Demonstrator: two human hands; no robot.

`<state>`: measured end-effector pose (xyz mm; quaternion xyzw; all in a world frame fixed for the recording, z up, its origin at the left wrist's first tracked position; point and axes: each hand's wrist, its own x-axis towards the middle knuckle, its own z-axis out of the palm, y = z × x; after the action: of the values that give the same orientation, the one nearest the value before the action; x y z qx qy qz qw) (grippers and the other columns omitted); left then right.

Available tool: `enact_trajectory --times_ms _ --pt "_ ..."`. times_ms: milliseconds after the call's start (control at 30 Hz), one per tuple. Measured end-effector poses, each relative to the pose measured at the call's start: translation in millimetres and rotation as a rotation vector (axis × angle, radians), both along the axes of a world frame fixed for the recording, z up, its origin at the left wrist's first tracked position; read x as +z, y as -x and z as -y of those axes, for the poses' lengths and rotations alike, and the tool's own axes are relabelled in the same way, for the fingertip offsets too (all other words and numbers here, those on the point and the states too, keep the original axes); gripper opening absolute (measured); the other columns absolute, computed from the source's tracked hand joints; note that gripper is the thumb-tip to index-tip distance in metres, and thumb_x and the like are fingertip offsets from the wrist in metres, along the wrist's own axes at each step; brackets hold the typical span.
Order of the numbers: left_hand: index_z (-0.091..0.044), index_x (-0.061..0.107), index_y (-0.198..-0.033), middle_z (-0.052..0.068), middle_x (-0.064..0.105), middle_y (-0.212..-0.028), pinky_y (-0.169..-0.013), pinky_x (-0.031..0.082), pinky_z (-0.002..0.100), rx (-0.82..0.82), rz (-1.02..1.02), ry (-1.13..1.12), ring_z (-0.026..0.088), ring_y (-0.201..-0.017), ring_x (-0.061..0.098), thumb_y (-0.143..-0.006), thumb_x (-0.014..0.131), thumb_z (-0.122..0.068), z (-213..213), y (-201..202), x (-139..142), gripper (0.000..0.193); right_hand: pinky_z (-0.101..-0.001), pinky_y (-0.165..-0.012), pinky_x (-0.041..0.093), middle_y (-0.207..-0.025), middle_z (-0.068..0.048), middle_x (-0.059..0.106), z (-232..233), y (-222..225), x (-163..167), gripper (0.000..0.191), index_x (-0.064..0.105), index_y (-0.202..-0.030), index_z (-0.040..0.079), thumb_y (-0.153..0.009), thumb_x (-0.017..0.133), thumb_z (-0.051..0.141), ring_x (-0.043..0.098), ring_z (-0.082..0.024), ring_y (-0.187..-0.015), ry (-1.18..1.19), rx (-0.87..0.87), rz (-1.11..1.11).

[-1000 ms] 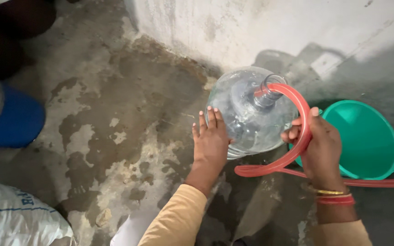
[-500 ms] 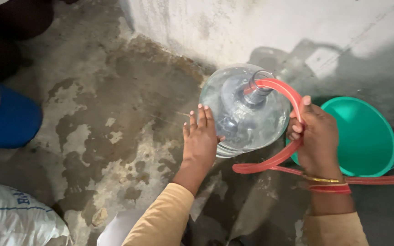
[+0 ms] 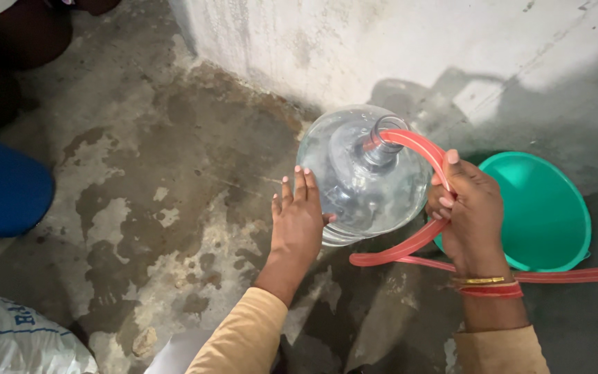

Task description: The person holds a red siphon hose in the neck of a large clear water jug, steadying the jug while water flows into it from a supply line. They then adjust a white pipe valve near large storage tanks, reposition the hose, and move an orange plastic chair aside.

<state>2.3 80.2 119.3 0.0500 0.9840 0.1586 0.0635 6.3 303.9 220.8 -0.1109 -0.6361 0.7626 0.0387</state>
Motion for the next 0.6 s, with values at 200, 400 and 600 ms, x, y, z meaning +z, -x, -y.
enact_trajectory --times_ms 200,400,600 --pt "0.001 0.011 -0.158 0.018 0.019 -0.166 -0.116 0.03 0.056 -0.005 0.001 -0.013 0.041 -0.149 0.027 -0.089 0.069 -0.046 0.3 0.4 1.5 0.101 -0.028 -0.047 0.028 -0.055 0.003 0.036 1.7 -2.9 12.7 0.042 0.055 -0.079 0.006 -0.107 0.059 0.037 0.032 -0.009 -0.046 -0.057 -0.04 0.044" --pt "0.001 0.011 -0.158 0.019 0.019 -0.166 -0.116 0.03 0.057 -0.008 -0.004 -0.026 0.042 -0.149 0.027 -0.089 0.069 -0.045 1.0 0.6 0.9 0.101 -0.0284 -0.048 0.028 -0.057 0.003 0.036 1.0 -7.1 25.2 0.04 0.055 -0.081 0.006 -0.107 0.059 0.036 0.032 -0.009 -0.048 -0.067 -0.057 -0.021" --pt "0.001 0.012 -0.158 0.018 0.02 -0.166 -0.115 0.03 0.056 -0.009 -0.012 -0.013 0.042 -0.149 0.027 -0.089 0.069 -0.046 0.9 0.2 -0.5 0.102 -0.0286 -0.047 0.027 -0.056 0.003 0.034 -5.3 -8.5 32.0 0.041 0.052 -0.079 0.008 -0.108 0.06 0.036 0.031 -0.01 -0.048 -0.075 -0.087 -0.033"
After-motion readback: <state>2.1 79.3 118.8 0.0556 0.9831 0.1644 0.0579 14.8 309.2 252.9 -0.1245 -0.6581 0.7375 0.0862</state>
